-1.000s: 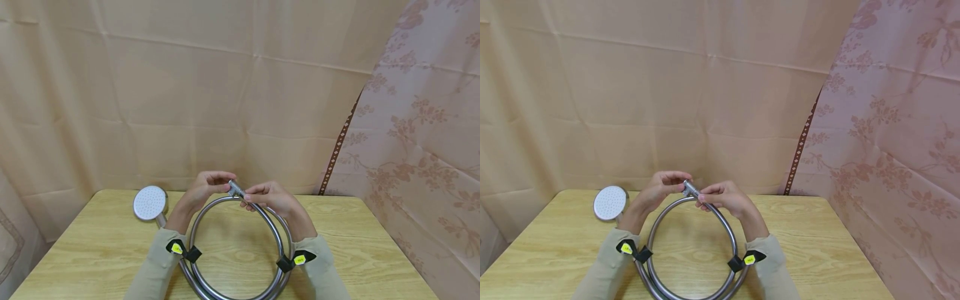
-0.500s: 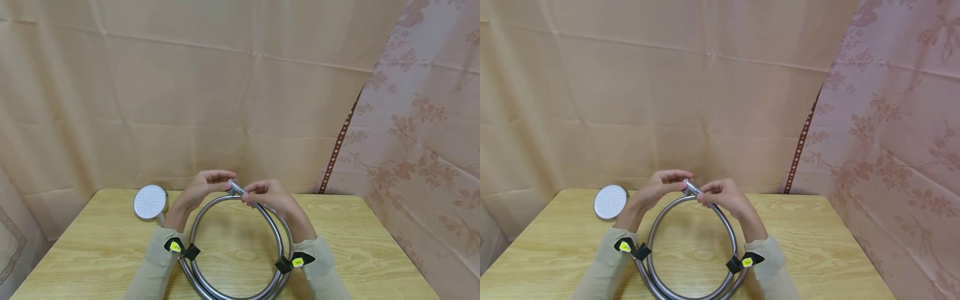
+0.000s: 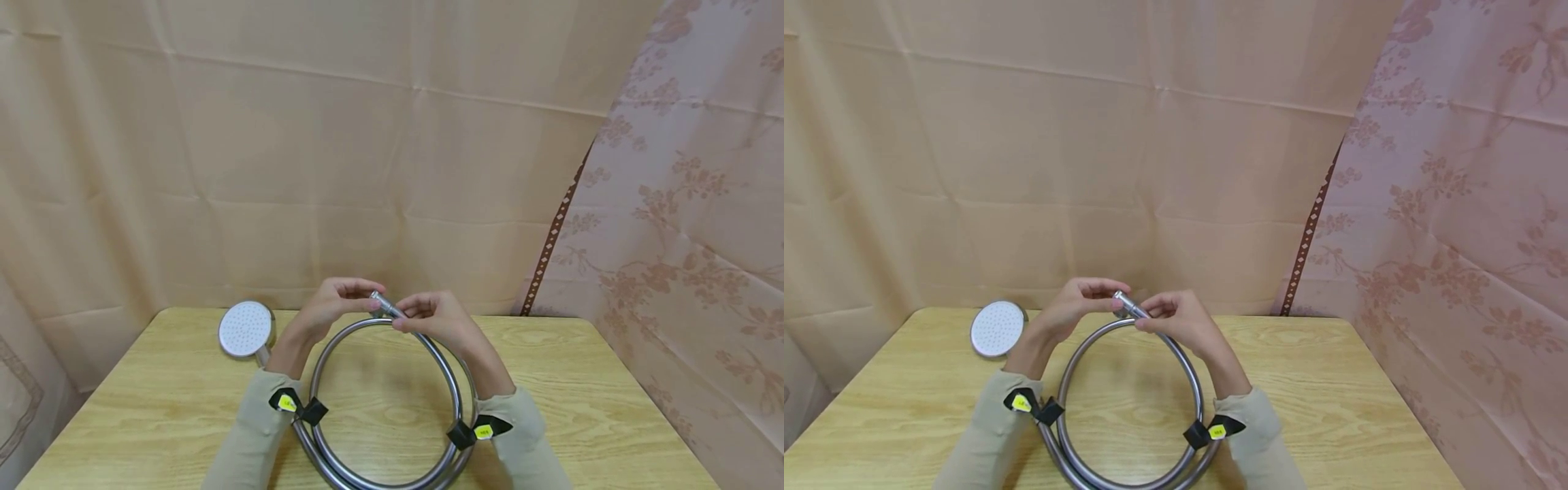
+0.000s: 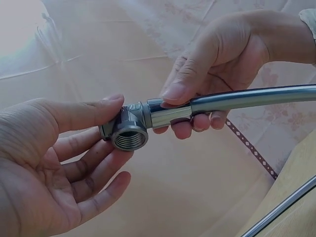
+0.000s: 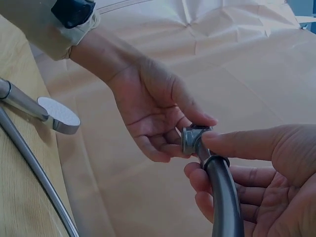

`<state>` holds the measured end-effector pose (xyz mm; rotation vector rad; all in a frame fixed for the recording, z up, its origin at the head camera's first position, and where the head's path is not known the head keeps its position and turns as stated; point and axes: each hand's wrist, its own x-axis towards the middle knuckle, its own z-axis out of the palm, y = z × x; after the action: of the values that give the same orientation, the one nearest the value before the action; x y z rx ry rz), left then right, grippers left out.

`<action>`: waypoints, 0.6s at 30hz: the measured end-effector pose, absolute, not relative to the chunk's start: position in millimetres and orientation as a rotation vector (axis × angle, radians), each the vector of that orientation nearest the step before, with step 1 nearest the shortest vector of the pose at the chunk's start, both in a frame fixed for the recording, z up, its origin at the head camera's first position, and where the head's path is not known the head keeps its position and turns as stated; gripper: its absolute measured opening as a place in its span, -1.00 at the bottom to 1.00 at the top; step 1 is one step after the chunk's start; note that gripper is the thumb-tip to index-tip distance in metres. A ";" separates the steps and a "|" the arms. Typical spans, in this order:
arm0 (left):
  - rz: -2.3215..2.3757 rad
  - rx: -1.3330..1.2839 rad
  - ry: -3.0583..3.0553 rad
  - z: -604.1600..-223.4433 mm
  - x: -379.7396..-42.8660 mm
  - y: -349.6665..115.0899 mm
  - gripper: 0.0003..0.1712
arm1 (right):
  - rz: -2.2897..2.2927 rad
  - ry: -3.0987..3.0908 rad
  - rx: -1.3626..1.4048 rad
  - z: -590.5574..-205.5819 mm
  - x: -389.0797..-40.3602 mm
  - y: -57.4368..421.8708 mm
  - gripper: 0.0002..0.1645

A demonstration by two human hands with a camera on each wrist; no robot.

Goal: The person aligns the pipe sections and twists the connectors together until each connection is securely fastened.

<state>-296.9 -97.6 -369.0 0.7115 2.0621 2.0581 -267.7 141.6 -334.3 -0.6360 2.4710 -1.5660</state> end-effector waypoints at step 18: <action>2.102 0.718 2.090 -367.5 -295.0 -92.9 -0.57 | -1.609 2.388 -0.738 -335.7 -268.1 146.0 -0.77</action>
<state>-295.0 -92.9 -367.5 0.7177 2.0905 2.1023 -268.1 146.0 -335.7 -0.7381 2.3884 -1.6090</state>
